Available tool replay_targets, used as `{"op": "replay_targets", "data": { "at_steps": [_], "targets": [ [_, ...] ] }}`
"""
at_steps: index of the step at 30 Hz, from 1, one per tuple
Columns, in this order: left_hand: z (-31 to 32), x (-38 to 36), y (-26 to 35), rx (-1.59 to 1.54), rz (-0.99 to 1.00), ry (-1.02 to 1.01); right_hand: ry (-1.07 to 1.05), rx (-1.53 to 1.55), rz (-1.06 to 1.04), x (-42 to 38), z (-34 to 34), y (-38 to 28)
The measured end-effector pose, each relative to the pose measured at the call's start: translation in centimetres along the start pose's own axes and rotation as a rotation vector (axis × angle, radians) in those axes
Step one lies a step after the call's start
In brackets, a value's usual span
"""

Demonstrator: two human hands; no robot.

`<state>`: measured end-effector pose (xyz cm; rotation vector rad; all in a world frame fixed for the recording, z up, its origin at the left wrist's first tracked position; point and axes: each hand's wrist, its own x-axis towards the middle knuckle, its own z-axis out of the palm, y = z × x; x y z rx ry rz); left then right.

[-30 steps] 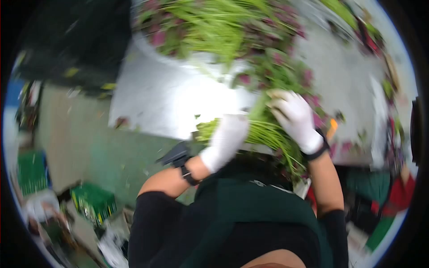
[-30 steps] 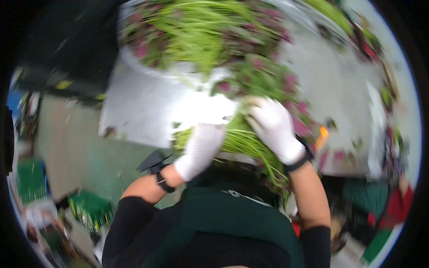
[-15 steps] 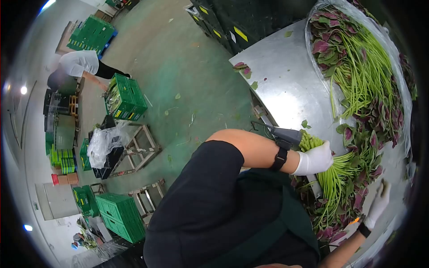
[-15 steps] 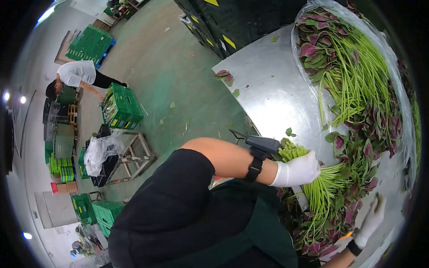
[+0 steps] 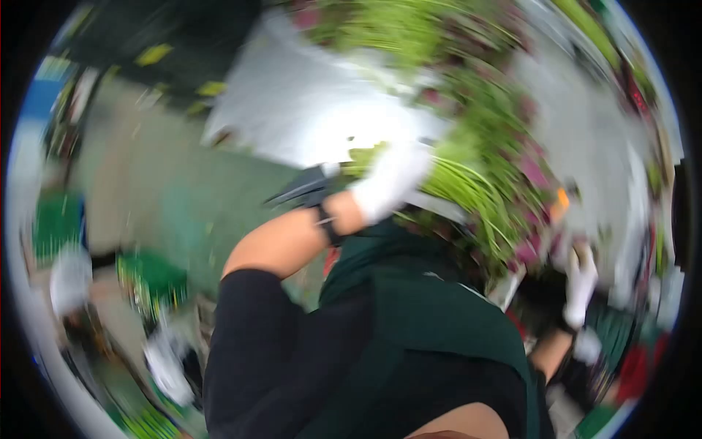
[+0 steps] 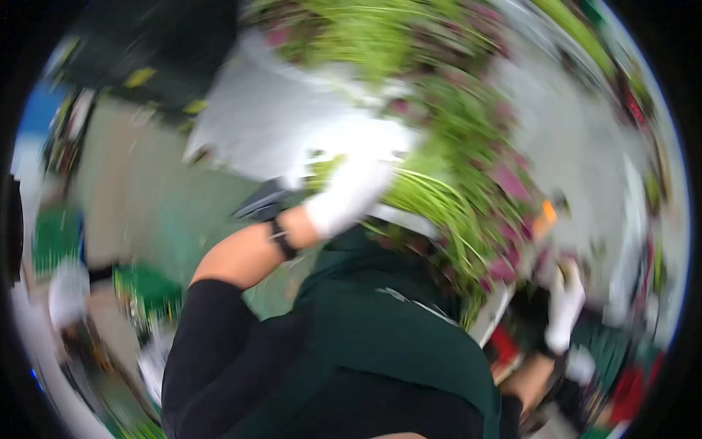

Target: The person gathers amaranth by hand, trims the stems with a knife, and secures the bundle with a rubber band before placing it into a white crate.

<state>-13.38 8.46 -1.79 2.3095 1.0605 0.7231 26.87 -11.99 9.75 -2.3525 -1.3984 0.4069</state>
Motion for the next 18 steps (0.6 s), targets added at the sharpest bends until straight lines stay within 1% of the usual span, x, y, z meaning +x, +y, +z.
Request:
{"op": "replay_targets", "data": {
  "at_steps": [1,2,3,4,5,6,7,8,9,10,11,13,14,18],
  "targets": [
    [-1.7,0.0,0.9,-0.292,-0.047,0.063,-0.099,-0.098,0.064,-1.5,-0.5,-0.7],
    [-2.1,0.8,1.4,-0.059,0.09,0.068,-0.091,-0.053,-0.011,-2.9,-0.3,0.6],
    [-2.3,1.2,1.4,0.072,0.141,0.025,-0.055,-0.086,-0.113,-4.2,-0.2,1.6],
    [-2.5,1.5,1.7,0.2,0.199,-0.01,0.006,-0.122,-0.03,-5.6,-0.3,1.0],
    [-2.8,1.3,1.6,0.38,0.209,-0.098,0.056,-0.151,0.035,-6.7,0.0,0.2],
    [-3.0,1.0,1.6,0.556,0.235,-0.186,0.106,-0.134,0.022,-7.5,0.5,0.1],
    [-3.3,1.0,1.8,0.731,0.303,-0.218,0.149,-0.115,-0.005,-8.0,1.1,0.1],
    [-3.6,1.2,2.0,0.735,0.312,-0.231,0.161,-0.044,-0.003,-8.5,1.7,-0.4],
    [-3.9,1.4,2.2,0.742,0.314,-0.242,0.171,0.028,-0.008,-8.9,2.3,-0.8],
    [-3.7,1.4,1.7,0.739,0.307,-0.251,0.205,0.019,-0.07,-8.9,3.6,-1.4],
    [-4.0,1.2,2.5,0.757,0.295,-0.271,0.211,-0.054,-0.174,-9.1,4.0,-1.8],
    [-4.8,0.8,4.4,0.795,0.257,-0.308,0.112,0.167,-0.091,-9.7,5.2,-2.4],
    [-4.8,0.4,4.9,0.806,0.159,-0.383,0.105,0.168,-0.096,-9.8,5.6,-2.3],
    [-3.6,-1.1,4.5,0.886,0.136,-0.381,0.112,0.147,-0.151,-9.5,7.0,-1.0]
  ]
}}
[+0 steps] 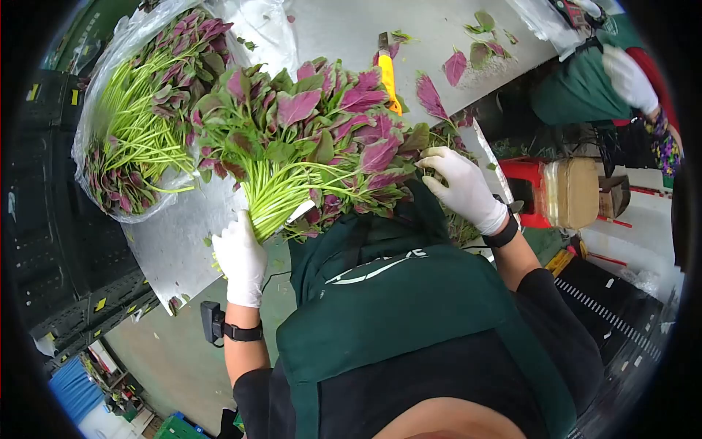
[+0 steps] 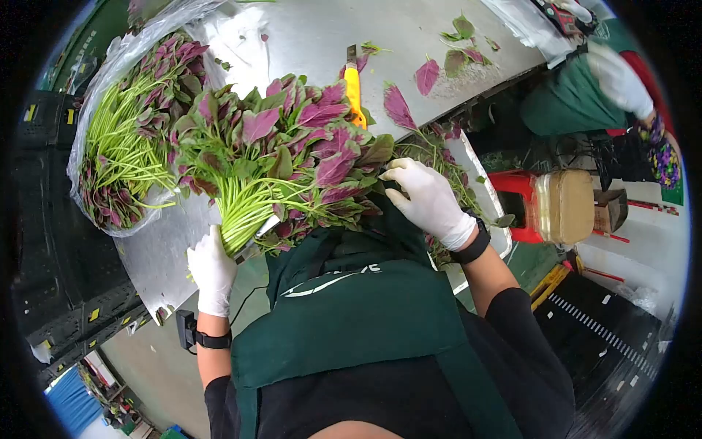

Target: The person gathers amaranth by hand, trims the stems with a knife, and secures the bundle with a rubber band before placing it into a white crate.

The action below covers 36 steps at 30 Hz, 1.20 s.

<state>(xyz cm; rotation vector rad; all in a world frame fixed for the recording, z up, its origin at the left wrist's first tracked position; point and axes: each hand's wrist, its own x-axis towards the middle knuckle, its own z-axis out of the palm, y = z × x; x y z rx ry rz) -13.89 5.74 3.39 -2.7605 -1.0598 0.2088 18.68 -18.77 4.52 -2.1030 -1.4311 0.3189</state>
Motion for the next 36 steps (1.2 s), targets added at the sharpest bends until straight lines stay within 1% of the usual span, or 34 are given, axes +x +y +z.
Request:
{"op": "replay_targets", "data": {
  "at_steps": [5,8,11,20,23,25,28,31,32,35,36],
  "targets": [
    [0.3,-0.6,1.2,0.012,-0.042,0.043,0.02,0.029,-0.04,0.6,0.2,1.2],
    [0.0,-0.7,1.7,0.018,-0.047,0.108,0.019,0.037,-0.038,0.6,0.3,1.4],
    [0.0,-0.7,1.8,0.01,-0.062,0.105,0.004,0.052,-0.044,0.7,0.7,1.8],
    [-0.4,-0.3,1.5,-0.043,-0.093,0.003,-0.021,0.048,-0.053,0.7,1.0,2.8],
    [-1.0,-1.6,2.6,-0.062,-0.12,0.004,-0.008,0.061,-0.054,0.8,0.8,2.9],
    [-0.9,-2.2,3.7,-0.072,-0.149,0.045,-0.001,0.1,-0.042,0.8,0.7,3.0],
    [-0.7,-2.6,4.3,-0.045,-0.172,0.083,0.076,0.111,-0.07,1.1,0.4,2.6],
    [-0.9,-2.5,4.5,-0.004,-0.187,0.075,0.158,0.19,-0.012,2.0,-1.2,0.6],
    [-0.9,-2.5,4.5,0.009,-0.189,0.065,0.218,0.193,-0.054,2.6,-1.7,-0.3],
    [-0.5,-2.5,4.2,0.012,-0.175,0.087,0.239,0.19,-0.193,4.5,-2.2,-2.4],
    [-0.4,-2.5,4.1,0.011,-0.164,0.093,0.198,0.208,-0.244,5.1,-2.0,-3.0]
  ]
}}
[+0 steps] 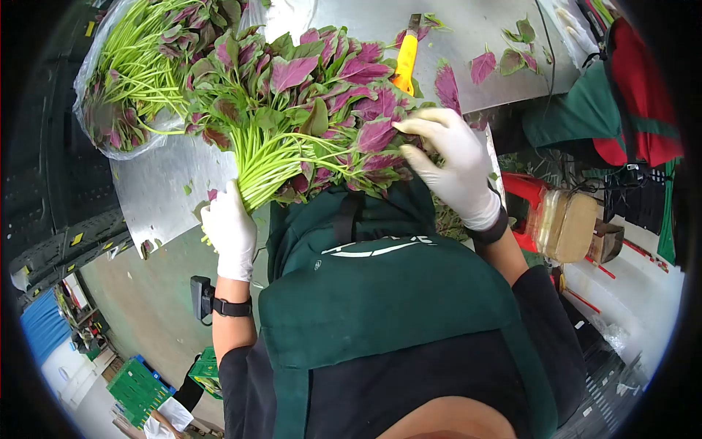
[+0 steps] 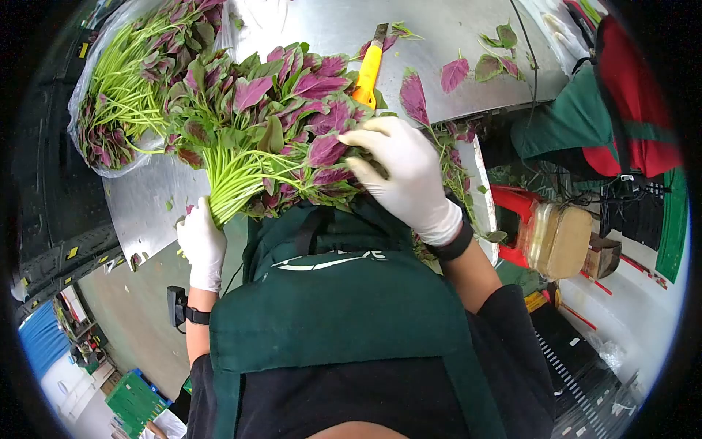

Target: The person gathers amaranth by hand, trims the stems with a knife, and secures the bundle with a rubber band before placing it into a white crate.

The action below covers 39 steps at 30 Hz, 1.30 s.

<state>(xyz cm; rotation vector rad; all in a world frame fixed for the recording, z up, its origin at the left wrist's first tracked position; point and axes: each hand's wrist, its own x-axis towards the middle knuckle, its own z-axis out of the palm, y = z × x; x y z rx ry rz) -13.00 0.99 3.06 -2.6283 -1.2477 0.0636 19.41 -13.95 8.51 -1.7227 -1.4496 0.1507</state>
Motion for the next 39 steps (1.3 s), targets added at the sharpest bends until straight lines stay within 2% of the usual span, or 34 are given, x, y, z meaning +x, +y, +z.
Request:
{"op": "replay_targets", "data": {
  "at_steps": [1,3,9,15,20,23,24,26,28,30,31,35,38,39],
  "targets": [
    [0.1,0.0,-0.1,-0.001,0.01,0.007,-0.002,-0.004,-0.098,0.8,0.7,0.0],
    [0.2,0.1,-0.4,-0.013,0.023,0.01,-0.05,-0.118,-0.149,1.2,1.8,0.2],
    [0.4,0.1,-0.7,-0.05,0.025,0.023,-0.061,-0.061,-0.21,1.6,2.2,0.0],
    [0.2,0.2,-0.5,-0.07,0.016,0.016,-0.369,-0.232,-0.225,2.7,0.2,-3.3],
    [-0.1,0.2,-0.5,-0.107,0.017,0.026,-0.198,-0.369,-0.272,3.8,0.1,-4.7],
    [0.3,0.2,-0.7,-0.128,0.02,0.036,-0.325,-0.216,-0.303,3.6,2.3,-6.3],
    [0.2,0.1,-0.6,-0.137,0.012,0.013,-0.391,-0.29,-0.355,3.5,3.5,-6.4],
    [-0.2,0.3,-0.5,-0.15,-0.002,-0.025,-0.36,-0.32,-0.401,2.4,6.3,-5.2],
    [0.9,-0.2,-0.6,-0.107,0.019,0.036,-0.338,-0.361,-0.41,2.3,7.9,-4.2],
    [0.4,0.5,-0.8,-0.053,0.014,-0.014,-0.412,-0.432,-0.386,2.6,8.2,-4.3],
    [-0.1,0.4,-0.5,-0.031,0.001,-0.13,-0.481,-0.497,-0.349,2.9,8.4,-4.3],
    [0.4,0.0,-1.0,-0.107,0.042,-0.033,-0.387,-0.362,-0.307,3.3,8.5,-4.0],
    [0.7,0.3,-0.8,-0.09,0.053,0.137,-0.186,-0.195,-0.278,3.5,8.9,-3.1],
    [0.6,0.4,-0.8,-0.087,0.028,0.038,-0.134,-0.118,-0.257,3.5,8.9,-3.1]
  ]
}}
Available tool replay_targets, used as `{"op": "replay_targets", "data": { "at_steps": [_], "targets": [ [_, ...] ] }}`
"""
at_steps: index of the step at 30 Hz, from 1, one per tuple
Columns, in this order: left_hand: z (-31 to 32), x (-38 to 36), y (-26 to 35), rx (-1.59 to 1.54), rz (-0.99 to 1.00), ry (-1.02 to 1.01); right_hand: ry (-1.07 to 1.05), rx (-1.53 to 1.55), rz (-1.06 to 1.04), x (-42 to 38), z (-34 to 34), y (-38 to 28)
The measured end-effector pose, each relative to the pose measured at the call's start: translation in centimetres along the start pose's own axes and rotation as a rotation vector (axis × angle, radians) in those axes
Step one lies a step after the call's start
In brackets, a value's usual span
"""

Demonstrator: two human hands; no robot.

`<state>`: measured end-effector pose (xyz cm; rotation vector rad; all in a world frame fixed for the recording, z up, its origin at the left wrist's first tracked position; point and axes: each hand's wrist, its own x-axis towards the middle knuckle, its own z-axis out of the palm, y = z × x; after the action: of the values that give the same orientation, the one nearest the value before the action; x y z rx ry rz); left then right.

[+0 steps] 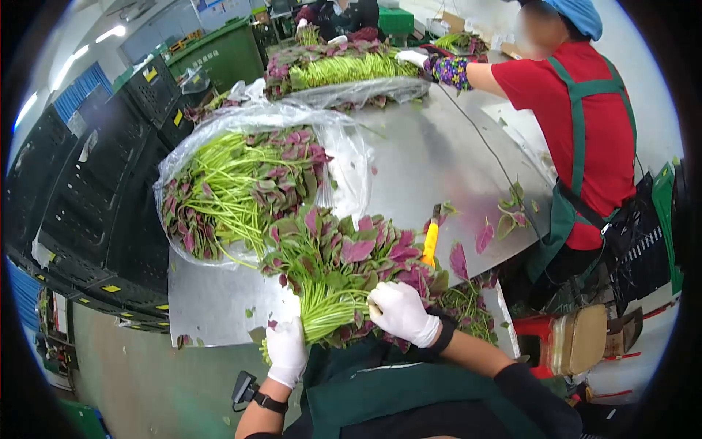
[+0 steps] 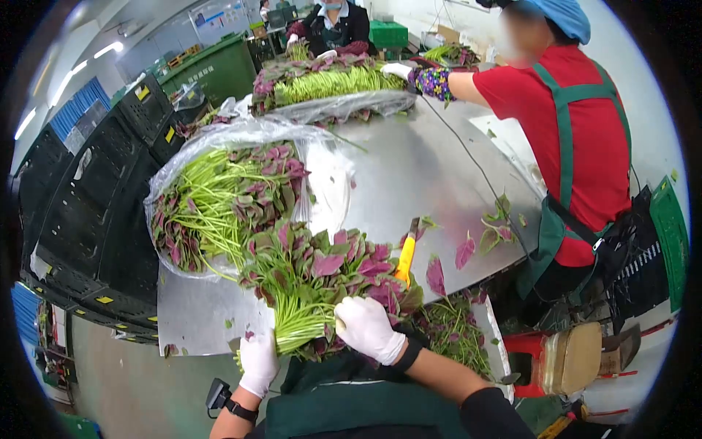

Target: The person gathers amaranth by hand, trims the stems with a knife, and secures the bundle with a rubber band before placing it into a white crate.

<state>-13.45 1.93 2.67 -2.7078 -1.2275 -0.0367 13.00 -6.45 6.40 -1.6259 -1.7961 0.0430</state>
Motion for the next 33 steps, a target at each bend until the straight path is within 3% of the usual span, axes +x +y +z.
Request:
{"op": "replay_targets", "data": {
  "at_steps": [2,3,6,10,14,16,20,26,28,30,33],
  "targets": [
    [-0.4,0.1,0.1,-0.003,-0.06,-0.207,0.066,0.066,0.136,0.2,-0.7,0.2],
    [-0.5,0.1,0.2,-0.021,-0.068,-0.204,0.106,0.068,0.188,0.2,-1.6,0.5],
    [-0.4,-0.2,-0.1,-0.049,-0.007,-0.088,0.202,0.115,0.332,-0.5,-5.2,2.2],
    [0.8,-0.4,-0.4,0.106,0.06,0.109,0.262,-0.104,0.422,-4.3,-10.0,6.1],
    [-0.7,0.0,0.2,-0.013,-0.052,-0.147,0.138,-0.166,0.731,-9.4,-13.0,7.1],
    [-0.2,-0.3,0.1,0.026,-0.005,-0.049,0.024,-0.288,0.758,-12.4,-12.8,7.9],
    [-0.2,-0.2,0.0,0.033,0.013,-0.038,0.013,-0.287,0.695,-14.9,-11.0,7.6],
    [-0.5,-0.2,0.1,0.052,0.008,-0.092,0.171,-0.074,0.46,-8.4,-9.7,5.6],
    [-0.3,-0.2,-0.1,0.075,0.002,-0.144,0.129,0.031,0.476,-6.2,-9.4,4.9],
    [-0.8,0.1,0.3,0.074,-0.017,-0.157,0.191,0.02,0.319,-4.6,-8.2,5.2],
    [-0.6,-0.1,0.1,0.069,0.001,-0.127,0.133,0.033,0.284,-3.3,-6.8,5.4]
  ]
}}
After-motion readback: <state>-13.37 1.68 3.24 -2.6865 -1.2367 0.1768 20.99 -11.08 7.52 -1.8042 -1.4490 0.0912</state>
